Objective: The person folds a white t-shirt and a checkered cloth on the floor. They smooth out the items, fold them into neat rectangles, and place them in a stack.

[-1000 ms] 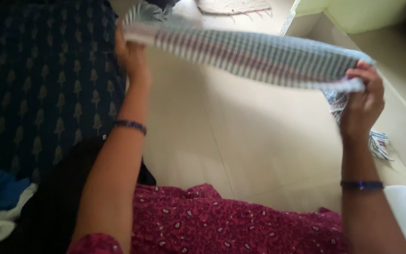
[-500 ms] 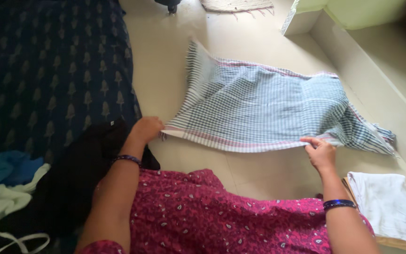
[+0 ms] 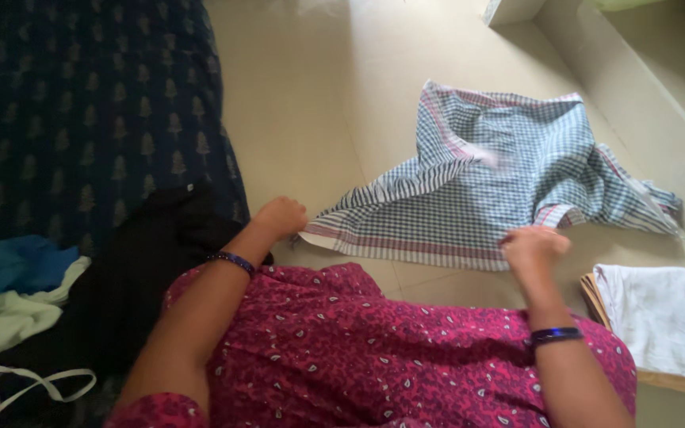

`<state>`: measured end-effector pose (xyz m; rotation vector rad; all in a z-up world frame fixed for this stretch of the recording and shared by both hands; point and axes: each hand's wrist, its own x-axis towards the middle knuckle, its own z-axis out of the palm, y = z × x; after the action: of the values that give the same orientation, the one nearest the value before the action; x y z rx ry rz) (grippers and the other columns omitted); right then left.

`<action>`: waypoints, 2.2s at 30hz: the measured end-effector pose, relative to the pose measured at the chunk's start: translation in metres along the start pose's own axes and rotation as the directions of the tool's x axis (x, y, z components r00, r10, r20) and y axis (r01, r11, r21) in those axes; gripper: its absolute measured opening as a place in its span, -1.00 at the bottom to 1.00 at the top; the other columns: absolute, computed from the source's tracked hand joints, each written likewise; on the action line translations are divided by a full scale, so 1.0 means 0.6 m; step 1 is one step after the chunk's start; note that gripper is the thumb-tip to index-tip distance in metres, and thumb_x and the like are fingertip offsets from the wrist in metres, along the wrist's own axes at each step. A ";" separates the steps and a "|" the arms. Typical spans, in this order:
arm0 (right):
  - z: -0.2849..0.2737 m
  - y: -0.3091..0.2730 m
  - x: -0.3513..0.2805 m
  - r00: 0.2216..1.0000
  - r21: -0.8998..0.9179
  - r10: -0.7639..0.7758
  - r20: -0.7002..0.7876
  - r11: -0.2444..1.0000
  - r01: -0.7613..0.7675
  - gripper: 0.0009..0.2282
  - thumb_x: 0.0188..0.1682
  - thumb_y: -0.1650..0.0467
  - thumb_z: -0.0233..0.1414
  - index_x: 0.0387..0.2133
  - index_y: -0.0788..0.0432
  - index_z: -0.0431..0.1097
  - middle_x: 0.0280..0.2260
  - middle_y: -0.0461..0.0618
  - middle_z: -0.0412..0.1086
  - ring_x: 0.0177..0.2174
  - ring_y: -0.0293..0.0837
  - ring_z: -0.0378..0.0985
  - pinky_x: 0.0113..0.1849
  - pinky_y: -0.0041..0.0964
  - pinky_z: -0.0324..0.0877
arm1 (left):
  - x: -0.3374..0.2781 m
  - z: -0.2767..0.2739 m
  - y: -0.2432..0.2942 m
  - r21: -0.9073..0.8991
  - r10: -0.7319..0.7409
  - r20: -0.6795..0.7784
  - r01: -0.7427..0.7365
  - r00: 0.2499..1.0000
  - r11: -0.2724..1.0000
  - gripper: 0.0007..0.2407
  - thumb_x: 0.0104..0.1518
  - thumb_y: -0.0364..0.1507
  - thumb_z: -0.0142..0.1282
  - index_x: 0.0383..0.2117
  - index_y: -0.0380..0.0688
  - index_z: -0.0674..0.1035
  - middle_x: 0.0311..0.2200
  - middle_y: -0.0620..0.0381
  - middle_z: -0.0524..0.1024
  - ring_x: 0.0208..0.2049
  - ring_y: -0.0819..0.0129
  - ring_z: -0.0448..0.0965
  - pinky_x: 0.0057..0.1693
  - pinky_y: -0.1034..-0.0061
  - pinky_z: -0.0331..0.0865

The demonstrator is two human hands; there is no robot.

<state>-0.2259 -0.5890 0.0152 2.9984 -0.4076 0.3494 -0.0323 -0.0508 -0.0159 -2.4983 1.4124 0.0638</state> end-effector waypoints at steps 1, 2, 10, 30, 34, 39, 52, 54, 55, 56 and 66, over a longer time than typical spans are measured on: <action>0.005 -0.032 0.002 0.991 0.254 -0.084 0.103 0.966 0.055 -0.89 -0.23 0.35 0.14 -0.51 -0.12 0.65 -0.41 -0.06 0.58 -0.30 -0.02 0.61 -0.17 0.02 0.47 | 0.006 -0.002 0.012 -0.036 -0.024 0.060 0.027 0.998 0.999 -0.89 0.04 -0.42 0.13 -0.55 -0.06 0.68 -0.37 0.04 0.63 -0.29 0.07 0.68 -0.19 0.20 0.54; 0.007 -0.059 0.004 0.965 0.495 -0.189 0.179 0.865 0.078 -0.90 -0.27 0.36 0.15 -0.54 -0.08 0.64 -0.45 0.00 0.56 -0.35 0.00 0.61 -0.13 -0.05 0.51 | 0.012 -0.007 0.023 -0.038 -0.007 0.060 0.010 0.998 0.999 -0.90 0.02 -0.42 0.13 -0.54 -0.06 0.68 -0.36 0.05 0.62 -0.28 0.07 0.68 -0.20 0.20 0.55; 0.012 -0.268 -0.026 0.924 0.637 -0.355 0.140 0.747 0.190 -0.77 -0.15 0.36 0.10 -0.22 0.08 0.55 -0.17 0.07 0.51 -0.10 0.12 0.50 -0.04 -0.04 0.41 | 0.005 -0.150 0.110 -0.202 0.096 -0.166 -0.129 0.981 0.971 -0.85 0.12 -0.44 0.08 -0.22 -0.10 0.57 -0.35 0.02 0.59 -0.32 0.02 0.67 -0.26 0.15 0.53; -0.049 -0.288 -0.106 0.722 0.550 -0.527 0.448 0.799 0.242 -0.37 -0.12 0.11 0.07 0.25 0.01 0.16 0.34 0.15 -0.12 0.35 0.26 -0.23 0.15 0.56 -0.22 | 0.360 -0.200 0.535 -0.746 -0.277 -0.084 0.124 0.957 0.654 -0.75 0.04 -0.48 0.11 -0.13 -0.20 0.56 0.14 -0.16 0.37 0.23 -0.08 0.30 0.20 0.00 0.23; 0.004 -0.304 -0.104 0.672 0.570 -0.554 0.492 0.788 0.232 -0.39 -0.08 0.11 0.04 0.27 -0.06 0.14 0.37 0.09 -0.21 0.36 0.25 -0.31 0.15 0.62 -0.25 | 0.419 -0.138 0.499 -0.797 -0.445 -0.070 0.218 0.893 0.563 -0.50 0.17 -0.31 0.11 0.22 -0.30 0.36 0.34 -0.49 -0.05 0.36 -0.40 -0.07 0.42 0.04 -0.12; 0.072 -0.368 -0.073 0.691 0.424 -0.458 0.559 0.874 0.236 -0.43 -0.03 0.12 0.00 0.30 -0.13 0.12 0.42 0.03 -0.31 0.39 0.23 -0.41 0.13 0.69 -0.30 | 0.462 -0.080 0.404 -0.778 -0.414 -0.196 0.115 0.889 0.617 -0.45 0.31 -0.24 0.03 0.36 -0.27 0.22 0.41 -0.48 -0.25 0.43 -0.40 -0.30 0.43 0.05 -0.34; -0.067 -0.367 -0.059 0.756 0.439 -0.457 0.470 0.863 0.249 -0.44 -0.18 0.10 0.15 0.17 -0.24 0.29 0.40 0.07 -0.35 0.36 0.20 -0.42 0.18 0.64 -0.30 | 0.217 -0.084 -0.020 -0.026 -0.714 -0.133 0.718 0.687 0.696 -0.50 0.16 -0.16 0.11 0.28 0.14 0.45 0.57 0.03 -0.13 0.52 -0.05 -0.25 0.39 -0.39 -0.30; -0.077 -0.369 -0.061 0.715 0.450 -0.496 0.493 0.848 0.279 -0.45 -0.18 0.11 0.18 0.11 -0.07 0.33 0.38 0.15 -0.21 0.38 0.14 -0.31 0.27 0.42 -0.25 | 0.212 -0.061 -0.053 -0.252 -0.746 0.036 0.729 0.665 0.637 -0.43 0.10 -0.15 0.09 0.31 0.15 0.34 0.47 0.02 -0.16 0.44 -0.14 -0.27 0.33 -0.40 -0.29; -0.075 -0.370 -0.059 0.744 0.559 -0.507 0.435 0.800 0.218 -0.52 -0.09 0.15 0.10 0.11 -0.01 0.34 0.32 0.15 -0.05 0.30 0.14 -0.11 0.24 0.28 -0.09 | 0.213 -0.045 -0.068 -0.357 -0.746 0.121 0.730 0.655 0.583 -0.40 0.08 -0.14 0.08 0.33 0.15 0.28 0.42 0.02 -0.17 0.40 -0.19 -0.28 0.30 -0.41 -0.29; -0.073 -0.373 -0.061 0.772 0.661 -0.511 0.378 0.733 0.161 -0.58 0.00 0.19 0.02 0.11 0.05 0.35 0.26 0.13 0.11 0.23 0.13 0.08 0.22 0.13 0.07 | 0.211 -0.029 -0.079 -0.417 -0.720 0.131 0.697 0.681 0.583 -0.37 0.06 -0.15 0.10 0.35 0.11 0.27 0.43 0.02 -0.12 0.40 -0.19 -0.20 0.31 -0.35 -0.18; -0.046 -0.430 -0.032 0.994 0.965 -0.099 -0.040 0.256 0.064 -0.13 -0.11 0.40 0.16 0.39 0.31 -0.32 0.33 0.47 -0.09 0.14 0.26 0.31 0.08 -0.11 0.29 | 0.219 0.040 -0.107 -0.853 -0.786 -0.172 0.309 0.593 0.420 -0.43 -0.10 -0.39 0.38 0.15 -0.14 0.51 0.20 -0.11 0.43 0.19 -0.03 0.44 0.28 0.27 0.33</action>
<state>-0.1790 -0.3332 0.0213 4.2437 0.0702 0.8080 0.0932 -0.1230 -0.0476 -3.8801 0.4992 -0.3295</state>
